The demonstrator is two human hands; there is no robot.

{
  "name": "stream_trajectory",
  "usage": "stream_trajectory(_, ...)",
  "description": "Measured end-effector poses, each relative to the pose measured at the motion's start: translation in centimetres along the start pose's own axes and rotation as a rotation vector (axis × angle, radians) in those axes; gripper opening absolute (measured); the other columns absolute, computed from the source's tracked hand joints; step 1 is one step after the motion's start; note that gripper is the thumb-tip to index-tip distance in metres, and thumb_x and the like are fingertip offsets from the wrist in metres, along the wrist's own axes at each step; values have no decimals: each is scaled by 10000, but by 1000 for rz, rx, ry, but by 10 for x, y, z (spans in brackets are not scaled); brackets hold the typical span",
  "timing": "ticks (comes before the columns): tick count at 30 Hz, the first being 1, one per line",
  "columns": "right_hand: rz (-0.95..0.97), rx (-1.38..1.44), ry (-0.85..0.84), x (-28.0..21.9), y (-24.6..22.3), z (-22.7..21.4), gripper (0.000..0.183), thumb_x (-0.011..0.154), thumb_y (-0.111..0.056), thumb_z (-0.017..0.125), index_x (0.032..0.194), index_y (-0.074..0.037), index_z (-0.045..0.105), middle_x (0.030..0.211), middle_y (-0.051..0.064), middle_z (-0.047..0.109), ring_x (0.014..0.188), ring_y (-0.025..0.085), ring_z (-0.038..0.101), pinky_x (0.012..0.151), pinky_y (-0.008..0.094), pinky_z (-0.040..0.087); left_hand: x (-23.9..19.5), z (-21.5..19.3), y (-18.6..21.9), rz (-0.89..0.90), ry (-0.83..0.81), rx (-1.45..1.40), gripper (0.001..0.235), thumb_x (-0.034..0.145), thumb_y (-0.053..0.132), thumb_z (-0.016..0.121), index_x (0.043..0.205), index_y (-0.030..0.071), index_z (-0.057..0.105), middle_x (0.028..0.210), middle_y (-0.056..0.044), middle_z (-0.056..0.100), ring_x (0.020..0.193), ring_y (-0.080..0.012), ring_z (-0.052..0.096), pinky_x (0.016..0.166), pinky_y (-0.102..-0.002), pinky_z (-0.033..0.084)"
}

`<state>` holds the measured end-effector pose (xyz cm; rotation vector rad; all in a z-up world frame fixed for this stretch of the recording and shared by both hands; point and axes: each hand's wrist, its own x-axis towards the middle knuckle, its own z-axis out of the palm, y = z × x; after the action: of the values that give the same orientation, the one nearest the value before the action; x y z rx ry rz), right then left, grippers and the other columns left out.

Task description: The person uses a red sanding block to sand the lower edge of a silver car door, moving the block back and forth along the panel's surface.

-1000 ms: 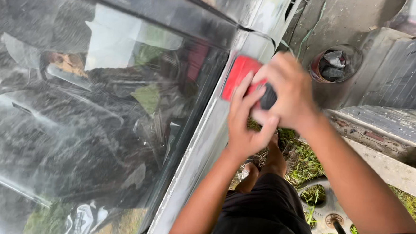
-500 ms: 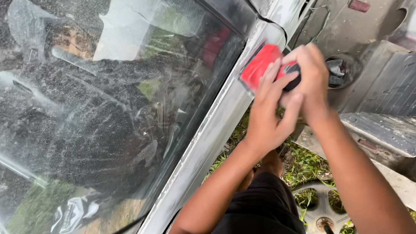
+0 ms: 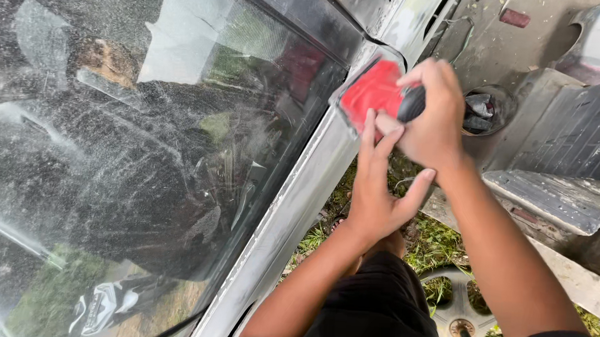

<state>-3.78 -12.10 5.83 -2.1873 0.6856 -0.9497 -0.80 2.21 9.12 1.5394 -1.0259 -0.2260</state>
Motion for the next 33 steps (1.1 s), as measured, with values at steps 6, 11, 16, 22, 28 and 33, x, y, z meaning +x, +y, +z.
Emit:
stream_trajectory(6,212,3,-150,-68,-58,9,551,484,-155,812,1002,-153,624,966,97,573,960,367,617,861,481,493,-55,-28,15,27,-56,91,807,870,396,740,1459,-22,381,1558,-477,161,1486,-672,129,1173,-773,122)
stream_trajectory(11,139,19,-137,-119,-79,42,399,691,-359,749,955,-133,553,950,73,508,806,189,486,576,304,434,-126,-70,8,-57,-176,231,853,912,436,779,1554,124,313,1629,-403,104,1575,-568,118,1293,-675,181)
stream_trajectory(16,115,-7,-79,-40,-52,9,337,697,-237,751,943,-105,561,907,93,571,858,315,564,778,452,434,-104,-62,14,-103,-239,60,893,987,359,710,1637,140,137,1682,-386,0,1622,-473,-20,1317,-575,156)
stream_trajectory(22,108,11,-24,-59,-46,16,368,716,-135,779,966,-68,517,943,86,532,865,228,497,753,365,430,-136,-63,31,-340,-174,-51,520,1000,320,617,1387,-2,485,1369,-180,573,1290,-320,567,1129,-456,443)
stream_trajectory(28,113,-64,-210,-140,-116,37,436,695,-385,804,964,-183,527,923,31,495,756,189,518,654,367,458,-216,-93,4,-851,-379,-411,387,1096,400,404,1074,68,601,1025,-28,603,966,-130,518,901,-314,446)
stream_trajectory(33,186,0,-30,-85,-98,24,352,709,-246,775,945,-102,556,943,96,575,869,314,572,758,442,466,-195,-101,-8,-605,-297,-54,547,1064,433,458,1397,3,517,1326,-129,650,1254,-253,604,1082,-419,449)
